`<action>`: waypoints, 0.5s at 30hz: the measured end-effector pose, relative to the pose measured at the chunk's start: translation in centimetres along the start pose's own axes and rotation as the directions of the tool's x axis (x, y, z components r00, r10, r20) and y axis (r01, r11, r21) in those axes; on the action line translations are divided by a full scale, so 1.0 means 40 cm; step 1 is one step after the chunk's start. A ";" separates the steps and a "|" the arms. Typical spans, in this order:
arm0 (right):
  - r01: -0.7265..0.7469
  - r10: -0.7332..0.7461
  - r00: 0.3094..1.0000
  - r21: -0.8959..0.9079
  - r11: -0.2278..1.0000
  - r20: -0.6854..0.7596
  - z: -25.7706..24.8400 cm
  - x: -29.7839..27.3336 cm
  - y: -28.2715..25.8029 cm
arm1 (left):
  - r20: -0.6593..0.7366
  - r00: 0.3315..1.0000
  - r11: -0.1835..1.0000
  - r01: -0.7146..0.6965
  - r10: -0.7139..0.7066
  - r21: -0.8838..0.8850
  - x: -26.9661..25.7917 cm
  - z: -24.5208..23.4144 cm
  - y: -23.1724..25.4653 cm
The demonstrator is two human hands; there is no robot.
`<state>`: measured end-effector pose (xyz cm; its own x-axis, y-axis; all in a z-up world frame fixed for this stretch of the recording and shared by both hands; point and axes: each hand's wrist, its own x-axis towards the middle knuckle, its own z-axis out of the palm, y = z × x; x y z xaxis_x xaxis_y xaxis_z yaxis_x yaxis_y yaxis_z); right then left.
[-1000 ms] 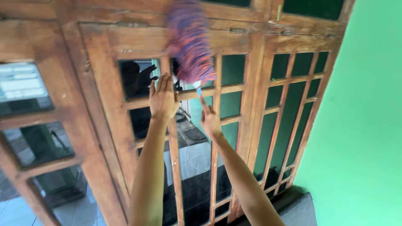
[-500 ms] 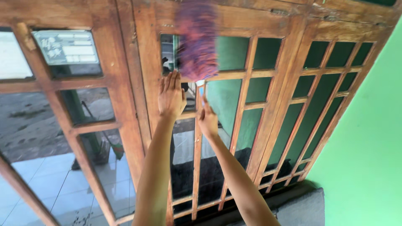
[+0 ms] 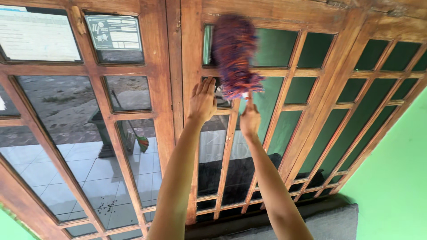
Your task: The person cleans a wooden-framed glass door using a duster and then a spray bottle with a cloth. They wipe the glass panes and wooden frames systematically, moving from top to bottom and side to side.
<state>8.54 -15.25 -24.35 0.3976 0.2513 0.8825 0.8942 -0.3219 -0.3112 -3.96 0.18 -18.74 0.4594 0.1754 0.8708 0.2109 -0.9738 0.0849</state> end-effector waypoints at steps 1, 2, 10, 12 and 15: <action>-0.014 0.013 1.000 -0.015 1.000 -0.026 0.005 0.001 -0.011 | -0.006 1.000 1.000 -0.001 0.001 0.009 -0.002 -0.009 -0.007; -0.025 0.023 0.998 -0.034 0.999 -0.052 0.004 0.000 -0.017 | -0.014 1.000 1.000 0.001 -0.001 0.014 0.000 -0.013 -0.010; 0.007 0.003 0.998 -0.136 0.991 0.068 -0.044 0.025 -0.013 | -0.013 0.999 0.998 0.047 -0.046 0.043 0.001 -0.041 -0.015; -0.043 0.047 0.998 -0.115 0.992 0.033 -0.047 0.038 -0.017 | 0.001 0.999 0.998 0.032 -0.032 0.052 -0.004 -0.046 -0.011; 0.020 -0.019 0.990 -0.009 1.000 0.142 -0.037 0.022 -0.027 | -0.005 1.000 0.999 0.027 -0.027 0.037 -0.017 -0.042 -0.014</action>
<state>7.64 -16.04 -22.69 0.4061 0.3843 0.8291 0.9001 -0.3249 -0.2904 -5.82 0.35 -18.56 0.4496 0.2006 0.8704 0.2553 -0.9627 0.0900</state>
